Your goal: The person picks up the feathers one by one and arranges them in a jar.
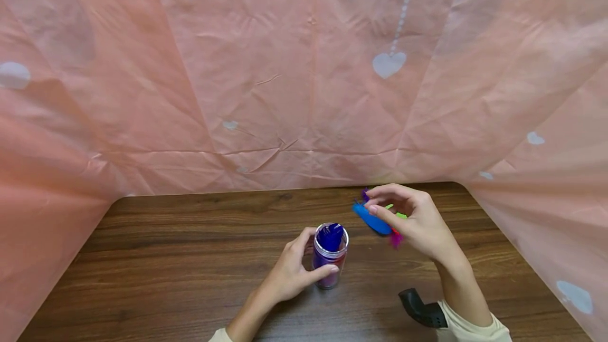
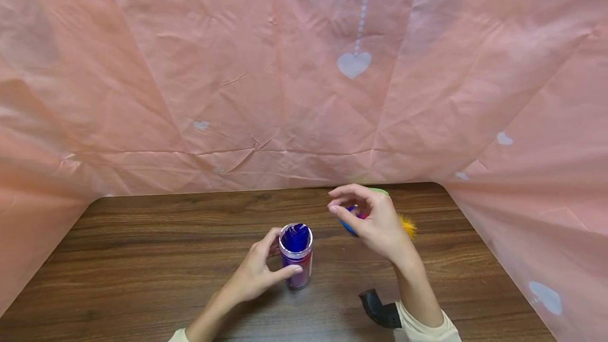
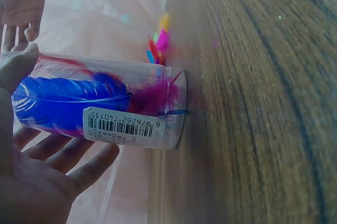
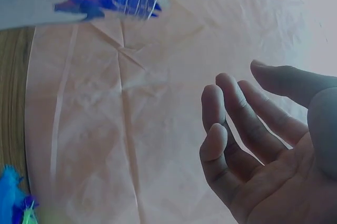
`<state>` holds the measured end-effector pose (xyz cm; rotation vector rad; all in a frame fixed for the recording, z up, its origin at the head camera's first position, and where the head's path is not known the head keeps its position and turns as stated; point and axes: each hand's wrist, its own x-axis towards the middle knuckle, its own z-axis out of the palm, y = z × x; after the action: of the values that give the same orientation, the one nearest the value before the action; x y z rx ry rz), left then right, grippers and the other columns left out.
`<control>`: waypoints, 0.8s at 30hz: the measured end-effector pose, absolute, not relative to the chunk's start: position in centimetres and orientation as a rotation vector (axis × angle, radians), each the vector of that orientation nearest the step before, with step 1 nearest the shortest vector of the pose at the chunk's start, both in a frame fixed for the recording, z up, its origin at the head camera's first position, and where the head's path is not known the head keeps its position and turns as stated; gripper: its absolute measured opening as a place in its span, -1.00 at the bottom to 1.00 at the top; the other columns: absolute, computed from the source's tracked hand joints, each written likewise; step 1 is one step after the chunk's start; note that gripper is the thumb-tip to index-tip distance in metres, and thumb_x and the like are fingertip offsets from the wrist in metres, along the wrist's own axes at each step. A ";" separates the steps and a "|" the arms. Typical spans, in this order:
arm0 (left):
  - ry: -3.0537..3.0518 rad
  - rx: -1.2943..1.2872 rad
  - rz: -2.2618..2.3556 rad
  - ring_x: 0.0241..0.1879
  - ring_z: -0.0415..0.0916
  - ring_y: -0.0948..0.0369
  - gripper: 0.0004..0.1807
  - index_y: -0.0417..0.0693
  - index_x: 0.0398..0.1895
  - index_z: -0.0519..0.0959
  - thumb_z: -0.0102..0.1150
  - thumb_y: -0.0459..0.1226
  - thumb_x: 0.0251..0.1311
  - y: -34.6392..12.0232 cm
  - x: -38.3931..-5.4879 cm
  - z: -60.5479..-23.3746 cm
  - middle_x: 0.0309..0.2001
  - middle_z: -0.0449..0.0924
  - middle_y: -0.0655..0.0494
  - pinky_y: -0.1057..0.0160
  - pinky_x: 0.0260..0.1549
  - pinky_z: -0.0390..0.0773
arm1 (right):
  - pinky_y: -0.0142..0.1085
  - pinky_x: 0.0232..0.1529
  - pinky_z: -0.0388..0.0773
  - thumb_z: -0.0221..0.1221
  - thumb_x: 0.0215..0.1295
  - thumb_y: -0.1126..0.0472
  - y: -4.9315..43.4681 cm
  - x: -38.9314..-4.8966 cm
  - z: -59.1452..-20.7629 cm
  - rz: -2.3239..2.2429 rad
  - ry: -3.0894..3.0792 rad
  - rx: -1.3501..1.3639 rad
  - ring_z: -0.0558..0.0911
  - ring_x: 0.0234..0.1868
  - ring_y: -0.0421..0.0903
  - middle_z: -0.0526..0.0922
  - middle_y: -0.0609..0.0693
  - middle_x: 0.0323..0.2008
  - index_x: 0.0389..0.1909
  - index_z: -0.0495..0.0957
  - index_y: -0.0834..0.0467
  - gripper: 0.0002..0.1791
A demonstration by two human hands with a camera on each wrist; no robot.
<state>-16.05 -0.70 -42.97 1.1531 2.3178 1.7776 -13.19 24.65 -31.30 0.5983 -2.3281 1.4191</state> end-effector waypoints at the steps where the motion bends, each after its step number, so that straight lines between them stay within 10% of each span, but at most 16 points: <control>1: 2.315 1.154 1.779 0.11 0.65 0.05 -0.41 -0.18 0.23 0.44 0.51 -0.27 0.21 -0.7 -16.0 -43.0 0.08 0.68 -0.09 0.09 0.11 0.69 | -0.40 -0.38 0.68 0.33 0.30 0.48 24.8 -13.2 -31.3 1.401 -2.331 0.579 0.73 -0.31 -0.18 0.79 0.02 -0.23 -0.08 0.69 0.27 -0.80; 24: 2.316 1.176 1.789 0.11 0.65 0.05 -0.40 -0.21 0.23 0.44 0.51 -0.29 0.20 -0.7 -16.1 -43.1 0.09 0.67 -0.11 0.10 0.10 0.69 | -0.61 -0.35 0.57 0.40 0.25 0.44 29.0 -15.9 -34.5 1.128 -2.388 0.222 0.65 -0.40 -0.36 0.78 0.20 -0.32 -0.17 0.71 0.33 -0.85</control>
<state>-16.14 -0.69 -43.07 1.1763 2.3162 1.7887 -15.94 28.98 -34.51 0.2225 -2.3880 1.1279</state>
